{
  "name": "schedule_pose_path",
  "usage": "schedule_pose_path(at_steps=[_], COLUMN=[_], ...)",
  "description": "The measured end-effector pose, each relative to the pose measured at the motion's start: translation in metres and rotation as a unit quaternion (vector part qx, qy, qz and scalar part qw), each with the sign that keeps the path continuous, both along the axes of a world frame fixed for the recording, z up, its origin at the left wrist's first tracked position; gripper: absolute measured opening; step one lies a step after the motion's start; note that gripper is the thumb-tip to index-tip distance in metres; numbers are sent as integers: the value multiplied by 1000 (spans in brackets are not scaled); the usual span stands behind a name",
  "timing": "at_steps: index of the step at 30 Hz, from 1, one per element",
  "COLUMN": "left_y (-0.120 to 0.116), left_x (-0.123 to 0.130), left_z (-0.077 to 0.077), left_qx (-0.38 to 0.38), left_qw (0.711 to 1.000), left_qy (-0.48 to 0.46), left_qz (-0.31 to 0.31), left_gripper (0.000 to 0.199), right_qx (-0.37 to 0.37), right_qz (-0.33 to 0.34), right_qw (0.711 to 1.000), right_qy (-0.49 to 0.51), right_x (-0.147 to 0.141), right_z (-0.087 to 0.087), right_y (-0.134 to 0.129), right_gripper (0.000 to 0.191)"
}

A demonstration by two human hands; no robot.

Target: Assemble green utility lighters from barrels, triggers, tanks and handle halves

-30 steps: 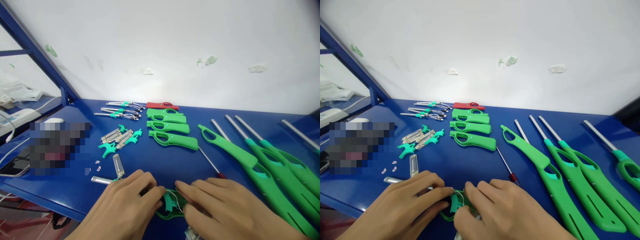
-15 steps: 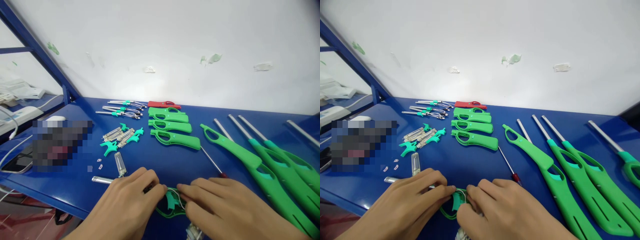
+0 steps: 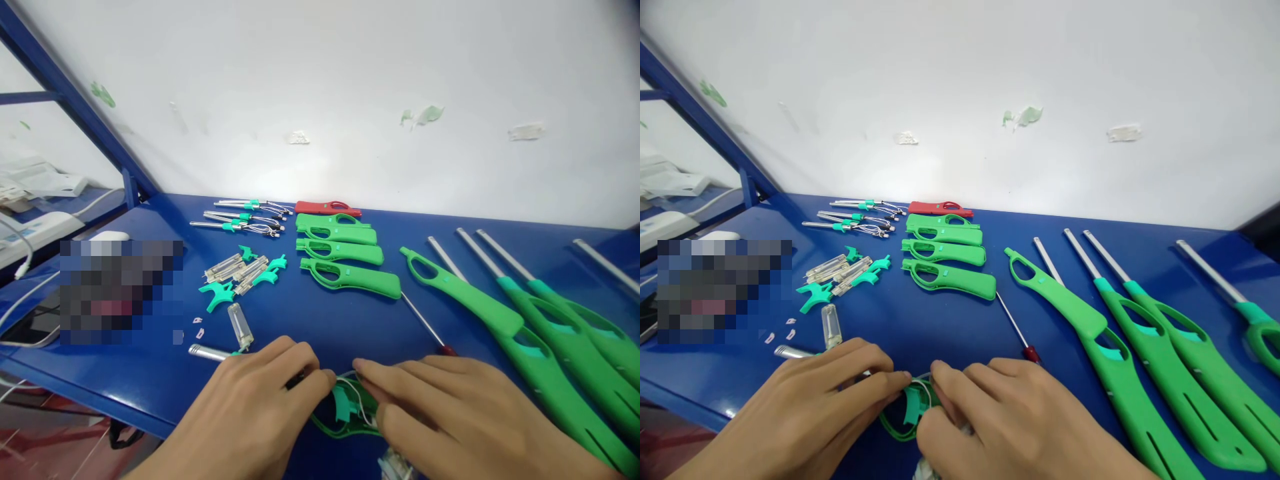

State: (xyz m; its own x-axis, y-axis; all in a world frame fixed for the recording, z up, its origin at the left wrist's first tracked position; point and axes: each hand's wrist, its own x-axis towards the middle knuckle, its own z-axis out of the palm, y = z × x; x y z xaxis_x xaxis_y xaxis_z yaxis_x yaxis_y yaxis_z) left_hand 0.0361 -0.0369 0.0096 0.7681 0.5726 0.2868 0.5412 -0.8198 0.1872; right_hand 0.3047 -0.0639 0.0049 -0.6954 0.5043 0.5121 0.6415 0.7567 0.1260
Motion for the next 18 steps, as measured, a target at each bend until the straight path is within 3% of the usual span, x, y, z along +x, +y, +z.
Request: schedule_pose_path(at_steps=[9,18], left_y=[1,1], left_x=[0,1], left_z=[4,5], left_qx=[17,11], left_qw=[1000,1000], left_qy=[5,6], left_qz=[-2,-6], left_gripper=[22,25], right_qx=[0,21], right_qz=[-20,-49], right_qw=[999,997], right_qy=[31,60], right_x=[0,-5], right_z=[3,-4], right_y=[3,1], right_gripper=[41,46])
